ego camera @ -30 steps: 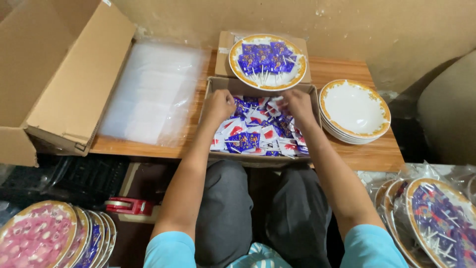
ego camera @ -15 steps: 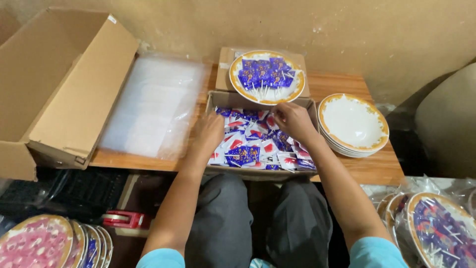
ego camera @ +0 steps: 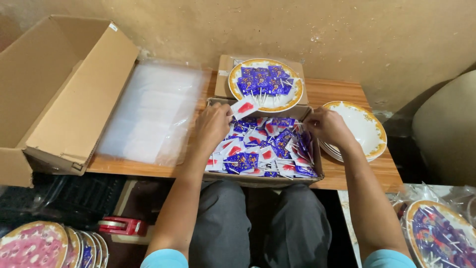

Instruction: Arranging lollipops from a bulk box onto decorative plates in a circular pattern for packaging.

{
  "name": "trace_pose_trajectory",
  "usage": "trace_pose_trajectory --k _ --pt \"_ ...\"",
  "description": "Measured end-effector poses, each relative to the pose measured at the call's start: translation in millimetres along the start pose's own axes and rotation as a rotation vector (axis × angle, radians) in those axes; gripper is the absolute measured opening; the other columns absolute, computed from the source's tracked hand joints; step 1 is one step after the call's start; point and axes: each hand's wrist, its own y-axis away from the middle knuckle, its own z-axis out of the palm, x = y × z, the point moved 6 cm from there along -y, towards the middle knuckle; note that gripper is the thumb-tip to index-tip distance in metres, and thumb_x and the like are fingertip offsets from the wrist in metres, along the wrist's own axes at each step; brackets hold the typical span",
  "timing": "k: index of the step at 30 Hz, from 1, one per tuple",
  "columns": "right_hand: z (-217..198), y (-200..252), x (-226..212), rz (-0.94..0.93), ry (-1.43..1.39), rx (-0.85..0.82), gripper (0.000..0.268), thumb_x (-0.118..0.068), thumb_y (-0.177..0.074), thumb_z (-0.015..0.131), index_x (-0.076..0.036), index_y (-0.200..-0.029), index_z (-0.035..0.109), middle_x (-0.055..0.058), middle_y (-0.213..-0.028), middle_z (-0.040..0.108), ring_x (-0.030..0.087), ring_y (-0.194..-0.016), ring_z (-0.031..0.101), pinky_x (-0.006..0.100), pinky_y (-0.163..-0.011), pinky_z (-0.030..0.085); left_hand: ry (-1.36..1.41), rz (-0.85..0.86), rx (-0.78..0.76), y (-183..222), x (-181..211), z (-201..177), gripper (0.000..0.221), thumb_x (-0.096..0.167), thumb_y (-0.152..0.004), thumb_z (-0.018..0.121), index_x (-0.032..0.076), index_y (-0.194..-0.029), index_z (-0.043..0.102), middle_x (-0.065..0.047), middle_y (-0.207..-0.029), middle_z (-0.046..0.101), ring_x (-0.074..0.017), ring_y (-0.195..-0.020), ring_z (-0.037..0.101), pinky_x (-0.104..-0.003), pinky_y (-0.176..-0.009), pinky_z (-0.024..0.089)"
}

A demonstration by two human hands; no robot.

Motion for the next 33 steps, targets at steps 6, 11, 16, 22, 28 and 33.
trace_pose_trajectory --k 6,11,16,22,28,33 --pt "9 -31 16 0.089 -0.015 0.257 0.014 -0.036 -0.088 0.075 -0.025 -0.096 0.078 0.007 -0.084 0.066 0.034 -0.084 0.071 0.045 -0.08 0.056 -0.014 0.034 0.101 -27 2 18 0.009 0.015 -0.096 0.066 0.009 -0.098 0.072 -0.014 -0.095 0.069 -0.0376 -0.099 0.071 -0.05 -0.088 0.058" --pt "-10 -27 2 0.159 -0.284 0.288 0.015 -0.03 -0.086 0.077 -0.025 -0.1 0.08 0.005 -0.083 0.072 0.03 -0.087 0.072 0.042 -0.08 0.055 -0.016 0.008 0.104 -40 -4 33 0.013 0.019 -0.096 0.065 0.008 -0.098 0.072 -0.015 -0.093 0.069 -0.0385 -0.096 0.072 -0.051 -0.087 0.058" --pt "-18 -30 12 0.196 -0.403 0.416 0.017 -0.024 -0.087 0.081 -0.027 -0.104 0.08 -0.003 -0.081 0.073 0.015 -0.081 0.072 0.029 -0.074 0.055 -0.01 0.028 0.118 -49 -7 40 0.016 0.018 -0.097 0.063 0.007 -0.101 0.074 -0.016 -0.092 0.069 -0.0396 -0.094 0.073 -0.052 -0.086 0.058" --pt "-6 -36 3 -0.046 -0.306 0.652 0.013 -0.011 -0.092 0.082 -0.013 -0.105 0.08 0.006 -0.084 0.065 0.023 -0.077 0.069 0.036 -0.075 0.055 0.026 0.003 0.161 -49 -4 34 0.019 0.016 -0.099 0.06 0.005 -0.102 0.075 -0.017 -0.091 0.068 -0.0406 -0.093 0.072 -0.051 -0.084 0.057" --pt "14 -45 -8 -0.107 -0.126 0.809 0.013 -0.009 -0.088 0.084 -0.016 -0.099 0.08 0.002 -0.083 0.065 0.023 -0.078 0.067 0.034 -0.075 0.055 0.044 0.023 0.195 -51 -2 45 0.019 0.014 -0.099 0.06 0.003 -0.103 0.075 -0.017 -0.09 0.068 -0.039 -0.09 0.072 -0.05 -0.082 0.058" --pt "7 -56 -24 -0.104 -0.05 0.96 0.006 -0.006 -0.09 0.082 -0.008 -0.094 0.079 0.004 -0.077 0.059 0.023 -0.074 0.064 0.036 -0.071 0.051 0.067 0.143 0.218 -52 20 70 0.013 0.011 -0.095 0.064 0.002 -0.097 0.073 -0.017 -0.084 0.068 -0.0402 -0.086 0.073 -0.051 -0.078 0.06"
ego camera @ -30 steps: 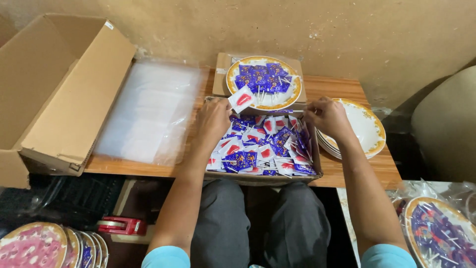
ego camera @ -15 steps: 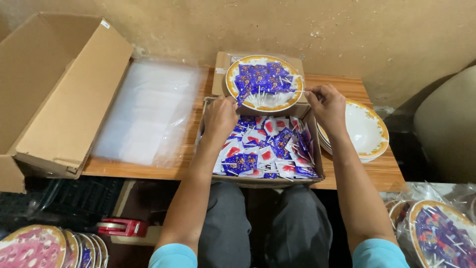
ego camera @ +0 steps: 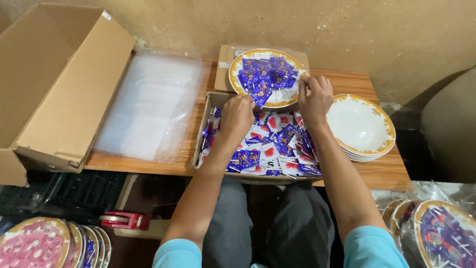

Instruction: Arranging lollipops from a bulk box onto decorative plates in a circular pattern for packaging.

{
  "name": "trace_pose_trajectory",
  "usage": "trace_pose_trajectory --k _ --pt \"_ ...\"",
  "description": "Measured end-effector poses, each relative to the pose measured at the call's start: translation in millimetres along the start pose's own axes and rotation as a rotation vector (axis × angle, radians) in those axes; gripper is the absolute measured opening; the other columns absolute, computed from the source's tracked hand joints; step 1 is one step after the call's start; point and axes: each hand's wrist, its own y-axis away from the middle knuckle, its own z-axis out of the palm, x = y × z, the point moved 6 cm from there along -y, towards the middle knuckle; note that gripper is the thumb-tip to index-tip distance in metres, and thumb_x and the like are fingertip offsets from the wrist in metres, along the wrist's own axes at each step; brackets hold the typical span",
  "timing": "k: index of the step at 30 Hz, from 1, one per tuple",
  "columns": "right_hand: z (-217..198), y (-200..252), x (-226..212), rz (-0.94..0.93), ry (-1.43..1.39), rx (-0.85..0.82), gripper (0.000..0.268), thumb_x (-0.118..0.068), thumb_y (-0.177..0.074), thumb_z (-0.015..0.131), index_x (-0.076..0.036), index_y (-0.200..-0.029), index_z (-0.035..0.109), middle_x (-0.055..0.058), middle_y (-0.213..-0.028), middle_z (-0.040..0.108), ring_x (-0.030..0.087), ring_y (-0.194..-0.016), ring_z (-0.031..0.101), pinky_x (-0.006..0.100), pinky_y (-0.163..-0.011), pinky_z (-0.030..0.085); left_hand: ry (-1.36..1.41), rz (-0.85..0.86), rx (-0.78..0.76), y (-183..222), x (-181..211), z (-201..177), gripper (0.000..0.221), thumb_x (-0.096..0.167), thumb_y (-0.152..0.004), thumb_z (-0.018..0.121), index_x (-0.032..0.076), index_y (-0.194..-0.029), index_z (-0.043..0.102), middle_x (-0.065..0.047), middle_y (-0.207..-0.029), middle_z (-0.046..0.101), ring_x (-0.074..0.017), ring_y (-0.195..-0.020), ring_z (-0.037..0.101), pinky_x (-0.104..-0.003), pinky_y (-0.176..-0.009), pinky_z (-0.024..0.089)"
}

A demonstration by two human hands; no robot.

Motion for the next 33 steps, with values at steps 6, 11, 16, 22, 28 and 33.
trace_pose_trajectory --k 6,11,16,22,28,33 --pt "4 -9 -6 -0.026 0.11 0.031 0.004 -0.01 -0.093 0.08 -0.012 -0.093 0.077 0.0 -0.079 0.057 0.02 -0.077 0.062 0.034 -0.072 0.048 0.05 -0.021 0.065 -21 4 6 0.009 0.007 -0.094 0.062 0.001 -0.096 0.067 -0.018 -0.084 0.07 -0.0409 -0.087 0.074 -0.053 -0.08 0.059" --pt "7 -2 -22 -0.144 0.204 0.037 0.008 -0.01 -0.086 0.079 -0.016 -0.085 0.074 0.0 -0.08 0.056 0.021 -0.076 0.06 0.034 -0.069 0.044 -0.012 -0.038 0.064 -56 -14 37 0.011 0.011 -0.093 0.062 0.002 -0.098 0.066 -0.018 -0.084 0.07 -0.0421 -0.086 0.074 -0.054 -0.077 0.061" --pt "20 6 -27 -0.151 0.235 -0.012 0.009 -0.016 -0.077 0.08 -0.02 -0.08 0.073 -0.002 -0.075 0.056 0.02 -0.073 0.059 0.035 -0.069 0.042 -0.055 -0.045 0.07 -79 -20 64 0.01 0.01 -0.09 0.063 0.003 -0.096 0.066 -0.016 -0.08 0.071 -0.0408 -0.083 0.075 -0.053 -0.074 0.062" --pt "38 14 -13 0.018 0.173 -0.211 0.009 -0.031 -0.078 0.082 -0.024 -0.081 0.076 -0.003 -0.074 0.06 0.021 -0.078 0.063 0.036 -0.076 0.041 -0.048 -0.062 0.016 -91 -21 73 0.015 0.019 -0.093 0.065 0.006 -0.093 0.072 -0.013 -0.078 0.073 -0.0393 -0.083 0.077 -0.053 -0.073 0.063" --pt "31 18 6 0.165 0.049 -0.457 0.014 -0.035 -0.09 0.073 -0.026 -0.098 0.079 0.001 -0.095 0.069 0.029 -0.096 0.063 0.049 -0.085 0.043 0.177 -0.091 0.121 -50 -20 -10 0.014 0.015 -0.096 0.062 0.008 -0.1 0.073 -0.018 -0.091 0.073 -0.045 -0.095 0.073 -0.057 -0.084 0.059" --pt "0 28 26 0.283 -0.216 -0.143 0.017 -0.004 -0.086 0.068 -0.018 -0.089 0.079 0.008 -0.08 0.066 0.032 -0.077 0.069 0.04 -0.07 0.052 0.217 -0.271 0.137 -10 -58 -33 0.009 0.019 -0.095 0.064 0.012 -0.097 0.067 -0.017 -0.09 0.069 -0.0443 -0.099 0.069 -0.055 -0.088 0.055"
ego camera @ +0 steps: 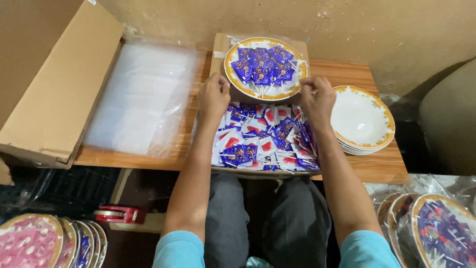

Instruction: Arranging lollipops from a bulk box onto decorative plates in a circular pattern for packaging.

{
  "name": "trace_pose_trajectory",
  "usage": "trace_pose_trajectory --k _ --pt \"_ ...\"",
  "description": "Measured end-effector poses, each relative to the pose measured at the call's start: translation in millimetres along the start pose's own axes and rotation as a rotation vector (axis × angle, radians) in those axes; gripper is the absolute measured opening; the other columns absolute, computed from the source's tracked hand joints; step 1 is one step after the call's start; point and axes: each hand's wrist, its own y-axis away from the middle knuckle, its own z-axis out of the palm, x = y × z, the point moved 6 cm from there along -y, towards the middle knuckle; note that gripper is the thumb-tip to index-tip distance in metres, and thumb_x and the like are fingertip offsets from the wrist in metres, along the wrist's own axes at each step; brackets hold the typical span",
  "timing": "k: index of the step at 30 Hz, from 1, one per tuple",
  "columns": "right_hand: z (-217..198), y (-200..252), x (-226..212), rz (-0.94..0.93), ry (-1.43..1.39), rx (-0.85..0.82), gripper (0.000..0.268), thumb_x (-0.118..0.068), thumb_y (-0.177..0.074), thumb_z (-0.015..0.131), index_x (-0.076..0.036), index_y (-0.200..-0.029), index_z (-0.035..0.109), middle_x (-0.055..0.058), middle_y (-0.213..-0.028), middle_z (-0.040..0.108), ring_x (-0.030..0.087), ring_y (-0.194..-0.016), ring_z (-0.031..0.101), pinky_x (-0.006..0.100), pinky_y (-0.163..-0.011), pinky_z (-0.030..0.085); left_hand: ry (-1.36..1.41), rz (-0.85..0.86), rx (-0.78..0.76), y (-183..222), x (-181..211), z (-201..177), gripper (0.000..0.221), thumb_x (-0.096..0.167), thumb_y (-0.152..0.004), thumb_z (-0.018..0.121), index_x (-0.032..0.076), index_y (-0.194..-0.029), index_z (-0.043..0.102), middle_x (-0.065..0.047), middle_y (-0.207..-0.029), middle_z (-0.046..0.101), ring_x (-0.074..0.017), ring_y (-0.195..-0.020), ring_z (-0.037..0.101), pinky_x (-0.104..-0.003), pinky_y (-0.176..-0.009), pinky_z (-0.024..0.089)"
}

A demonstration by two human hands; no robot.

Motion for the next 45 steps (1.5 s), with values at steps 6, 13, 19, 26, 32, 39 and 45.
trace_pose_trajectory --k 6,13,19,26,32,39,45 --pt "-27 30 31 0.287 -0.12 -0.007 0.007 -0.012 -0.088 0.076 -0.014 -0.082 0.077 0.003 -0.061 0.063 0.014 -0.059 0.058 0.031 -0.058 0.047 -0.265 0.038 -0.319 19 -45 44 0.013 0.017 -0.089 0.068 0.017 -0.1 0.076 -0.014 -0.095 0.073 -0.0409 -0.1 0.072 -0.051 -0.09 0.057" --pt "-19 17 -24 0.15 -0.118 -0.11 0.015 -0.005 -0.086 0.07 -0.015 -0.088 0.081 0.01 -0.072 0.065 0.023 -0.065 0.064 0.034 -0.063 0.051 -0.513 0.113 -0.471 23 -77 100 0.035 0.027 -0.085 0.078 0.022 -0.119 0.076 -0.016 -0.119 0.063 -0.044 -0.121 0.057 -0.055 -0.095 0.055" --pt "-19 20 -47 0.123 -0.176 -0.166 0.014 -0.004 -0.084 0.071 -0.015 -0.086 0.081 0.005 -0.07 0.058 0.014 -0.061 0.056 0.029 -0.06 0.048 -0.506 0.164 -0.423 24 -80 101 0.024 0.025 -0.083 0.08 0.016 -0.105 0.081 -0.015 -0.111 0.065 -0.0406 -0.114 0.06 -0.054 -0.091 0.059" --pt "-10 59 21 0.318 0.128 -0.495 0.009 -0.021 -0.09 0.072 -0.018 -0.094 0.079 0.013 -0.081 0.069 0.038 -0.081 0.068 0.05 -0.076 0.053 -0.328 0.237 -0.412 53 -22 74 0.024 0.009 -0.092 0.07 0.012 -0.115 0.076 -0.02 -0.112 0.059 -0.0454 -0.114 0.061 -0.054 -0.097 0.055" --pt "-9 59 14 0.229 0.455 -0.711 0.023 -0.019 -0.094 0.063 -0.028 -0.106 0.08 0.011 -0.097 0.069 0.042 -0.098 0.07 0.056 -0.089 0.056 -0.387 0.241 -0.5 54 -13 90 0.026 0.013 -0.092 0.07 0.02 -0.116 0.077 -0.02 -0.12 0.057 -0.0457 -0.12 0.059 -0.054 -0.098 0.056" --pt "-47 51 -62 0.343 0.043 -1.003 0.031 -0.027 -0.076 0.08 -0.009 -0.101 0.081 0.018 -0.089 0.074 0.038 -0.088 0.07 0.051 -0.085 0.052 -0.299 0.136 -0.5 39 -44 104 0.022 0.014 -0.091 0.063 0.021 -0.103 0.081 -0.02 -0.118 0.062 -0.0452 -0.119 0.062 -0.054 -0.101 0.054" --pt "-50 37 -78 0.257 0.072 -1.053 0.02 -0.017 -0.088 0.075 0.0 -0.098 0.078 0.029 -0.09 0.074 0.05 -0.092 0.07 0.055 -0.086 0.051 -0.305 0.045 -0.502 42 -10 97 0.03 0.039 -0.09 0.067 0.014 -0.1 0.081 -0.022 -0.122 0.064 -0.0433 -0.124 0.061 -0.058 -0.103 0.051"
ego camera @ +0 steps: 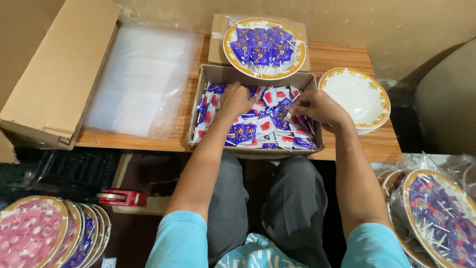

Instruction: Arranging lollipops from a bulk box onto decorative plates in a circular pattern for packaging.

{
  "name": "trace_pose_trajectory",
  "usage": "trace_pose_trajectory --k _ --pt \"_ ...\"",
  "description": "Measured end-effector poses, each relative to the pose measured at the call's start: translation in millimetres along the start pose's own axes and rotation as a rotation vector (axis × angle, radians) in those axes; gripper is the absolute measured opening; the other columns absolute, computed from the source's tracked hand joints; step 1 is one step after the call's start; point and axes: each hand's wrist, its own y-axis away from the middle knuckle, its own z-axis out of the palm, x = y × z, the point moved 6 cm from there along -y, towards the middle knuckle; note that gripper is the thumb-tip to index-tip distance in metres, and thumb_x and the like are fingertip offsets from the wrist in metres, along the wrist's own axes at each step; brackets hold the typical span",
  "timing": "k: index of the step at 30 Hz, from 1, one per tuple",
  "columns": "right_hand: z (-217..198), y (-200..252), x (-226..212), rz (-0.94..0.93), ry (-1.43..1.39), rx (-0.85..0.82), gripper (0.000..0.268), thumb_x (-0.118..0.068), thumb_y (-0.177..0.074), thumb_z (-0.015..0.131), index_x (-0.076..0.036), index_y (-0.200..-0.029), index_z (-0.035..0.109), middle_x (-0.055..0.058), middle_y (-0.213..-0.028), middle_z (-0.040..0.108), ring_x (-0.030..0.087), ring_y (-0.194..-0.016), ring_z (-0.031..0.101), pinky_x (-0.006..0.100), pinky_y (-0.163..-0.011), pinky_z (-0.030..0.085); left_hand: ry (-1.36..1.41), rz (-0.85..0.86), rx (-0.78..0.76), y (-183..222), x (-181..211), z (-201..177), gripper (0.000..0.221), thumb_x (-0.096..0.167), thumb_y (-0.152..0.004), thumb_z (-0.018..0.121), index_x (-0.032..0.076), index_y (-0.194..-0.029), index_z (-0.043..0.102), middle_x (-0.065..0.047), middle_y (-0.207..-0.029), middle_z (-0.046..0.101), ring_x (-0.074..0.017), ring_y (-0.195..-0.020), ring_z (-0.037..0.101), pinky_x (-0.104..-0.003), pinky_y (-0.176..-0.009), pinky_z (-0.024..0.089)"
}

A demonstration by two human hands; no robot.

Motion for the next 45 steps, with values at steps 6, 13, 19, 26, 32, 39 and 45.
trace_pose_trajectory --k 6,13,19,26,32,39,45 --pt "-31 -4 13 -0.164 -0.247 0.313 0.009 -0.013 -0.093 0.081 -0.009 -0.101 0.079 0.011 -0.082 0.073 0.019 -0.074 0.067 0.035 -0.071 0.052 -0.077 -0.053 0.046 -39 -15 36 0.021 0.018 -0.085 0.072 0.002 -0.097 0.078 -0.021 -0.112 0.067 -0.0442 -0.107 0.07 -0.06 -0.09 0.058" --pt "-15 2 33 -0.084 -0.628 0.249 0.012 -0.007 -0.095 0.077 0.002 -0.102 0.073 0.012 -0.083 0.074 0.013 -0.07 0.07 0.024 -0.063 0.058 -0.122 0.061 0.02 1 -30 7 0.019 0.012 -0.085 0.075 -0.002 -0.098 0.077 -0.023 -0.106 0.067 -0.048 -0.103 0.071 -0.06 -0.086 0.06" --pt "-10 11 41 0.016 -0.046 -0.013 0.03 -0.023 -0.084 0.082 0.001 -0.101 0.078 0.027 -0.094 0.074 0.044 -0.09 0.071 0.052 -0.085 0.052 -0.075 0.135 -0.03 61 -22 -60 0.009 0.012 -0.089 0.07 0.008 -0.088 0.078 -0.023 -0.093 0.069 -0.0475 -0.101 0.071 -0.054 -0.091 0.056" --pt "-45 11 61 -0.017 -0.129 0.316 0.013 -0.017 -0.096 0.077 -0.007 -0.105 0.078 0.011 -0.087 0.062 0.024 -0.084 0.062 0.037 -0.079 0.051 0.106 0.174 0.06 81 -6 -118 0.012 0.011 -0.094 0.068 0.005 -0.097 0.078 -0.027 -0.097 0.073 -0.0491 -0.106 0.068 -0.057 -0.094 0.053" --pt "-36 -21 81 0.09 -0.08 0.429 0.021 -0.035 -0.1 0.075 -0.014 -0.099 0.078 0.008 -0.075 0.067 0.027 -0.078 0.066 0.039 -0.072 0.049 0.09 0.146 0.254 51 -7 -117 0.012 0.018 -0.095 0.068 0.015 -0.102 0.077 -0.014 -0.093 0.074 -0.0374 -0.101 0.072 -0.05 -0.093 0.054" --pt "-33 -53 65 0.106 0.122 0.442 0.035 -0.044 -0.1 0.063 -0.011 -0.1 0.075 0.018 -0.086 0.072 0.048 -0.095 0.068 0.059 -0.084 0.053 0.085 0.106 0.287 39 13 -112 0.011 0.017 -0.095 0.064 0.013 -0.101 0.072 -0.014 -0.094 0.073 -0.0391 -0.099 0.072 -0.051 -0.09 0.056" --pt "-14 -88 68 0.128 0.265 0.545 0.035 -0.051 -0.099 0.063 -0.019 -0.097 0.076 0.01 -0.086 0.073 0.041 -0.092 0.072 0.055 -0.079 0.056 0.126 0.108 0.311 18 17 -97 0.01 0.015 -0.094 0.064 0.012 -0.099 0.073 -0.014 -0.094 0.073 -0.0383 -0.099 0.073 -0.051 -0.089 0.058"
